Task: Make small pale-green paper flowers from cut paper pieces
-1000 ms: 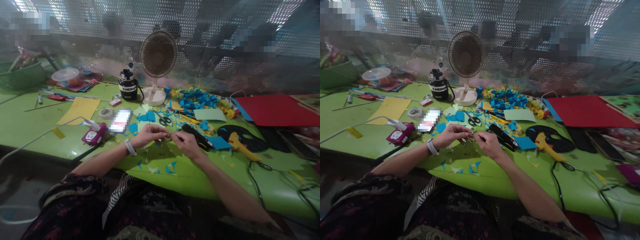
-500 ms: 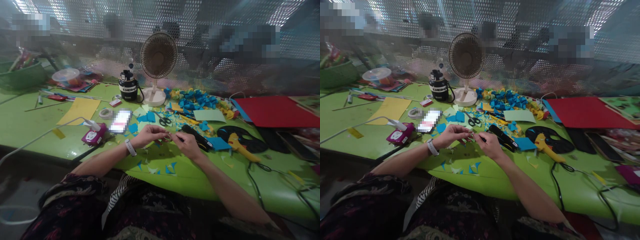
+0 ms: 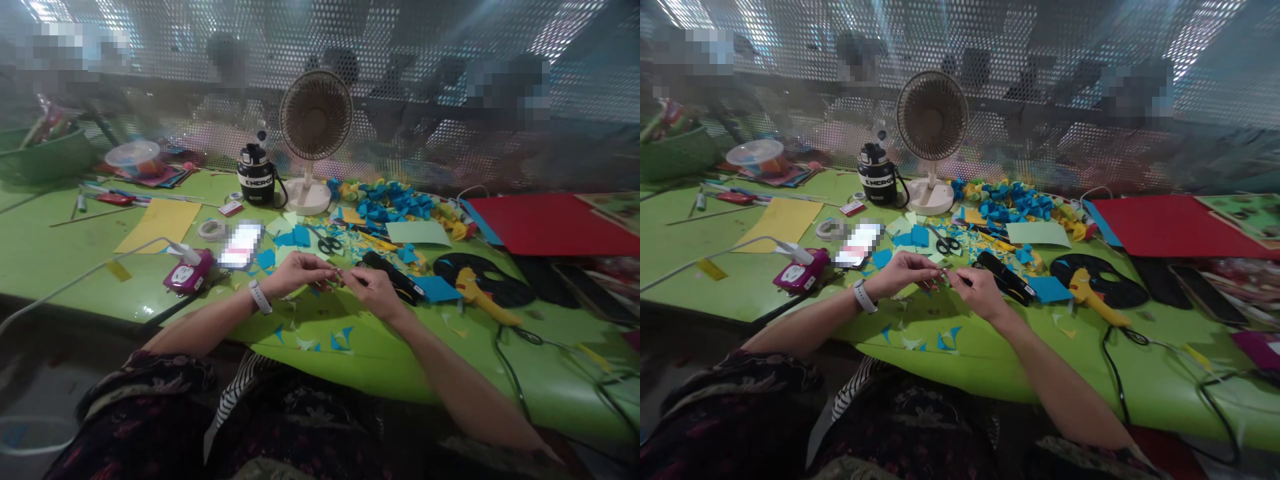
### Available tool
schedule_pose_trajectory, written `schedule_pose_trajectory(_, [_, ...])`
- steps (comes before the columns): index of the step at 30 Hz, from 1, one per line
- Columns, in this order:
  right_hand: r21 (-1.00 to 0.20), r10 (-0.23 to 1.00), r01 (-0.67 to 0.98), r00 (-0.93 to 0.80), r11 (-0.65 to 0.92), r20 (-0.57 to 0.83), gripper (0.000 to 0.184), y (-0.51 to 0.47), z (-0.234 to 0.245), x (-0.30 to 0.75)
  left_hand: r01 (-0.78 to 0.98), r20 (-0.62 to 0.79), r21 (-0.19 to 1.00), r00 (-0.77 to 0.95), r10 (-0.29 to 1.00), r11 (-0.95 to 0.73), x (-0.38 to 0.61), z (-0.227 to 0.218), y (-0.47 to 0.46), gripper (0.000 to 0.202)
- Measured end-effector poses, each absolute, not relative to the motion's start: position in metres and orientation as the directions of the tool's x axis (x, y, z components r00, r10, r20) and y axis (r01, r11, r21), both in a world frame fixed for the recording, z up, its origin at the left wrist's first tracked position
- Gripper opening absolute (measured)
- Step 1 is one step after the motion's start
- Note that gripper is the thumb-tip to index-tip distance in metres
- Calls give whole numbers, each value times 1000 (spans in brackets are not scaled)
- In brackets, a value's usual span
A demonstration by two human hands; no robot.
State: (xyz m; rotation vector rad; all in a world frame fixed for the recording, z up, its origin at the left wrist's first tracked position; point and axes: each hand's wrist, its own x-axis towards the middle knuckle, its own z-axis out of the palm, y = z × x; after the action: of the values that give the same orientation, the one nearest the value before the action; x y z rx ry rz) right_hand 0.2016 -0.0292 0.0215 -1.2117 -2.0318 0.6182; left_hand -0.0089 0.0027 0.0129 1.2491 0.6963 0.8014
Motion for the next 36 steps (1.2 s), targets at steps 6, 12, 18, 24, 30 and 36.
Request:
schedule_pose_trajectory(6, [-698, 893, 563, -345, 443, 288, 56, -28, 23, 204, -155, -41, 975, 578, 815, 159, -10, 14, 3, 39])
schedule_pose_trajectory(12, [-738, 898, 535, -377, 411, 226, 58, -27, 25, 207, -123, -24, 985, 590, 807, 119, -11, 15, 3, 40])
schedule_pose_trajectory(18, [-775, 907, 527, -396, 350, 141, 60, -25, 27, 208, -81, -14, 994, 555, 832, 71, -11, 18, 1, 39])
schedule_pose_trajectory(24, [-802, 899, 497, -425, 332, 108, 59, -24, 25, 207, -54, -9, 998, 543, 840, 45, -9, 19, -2, 39])
schedule_pose_trajectory(30, [-825, 902, 451, -404, 340, 151, 61, -25, 29, 206, -94, -6, 993, 557, 831, 70, -10, 19, -3, 41])
schedule_pose_trajectory(36, [-869, 909, 423, -410, 258, 70, 63, -25, 32, 208, -119, -24, 986, 612, 791, 121, -14, 21, 0, 38])
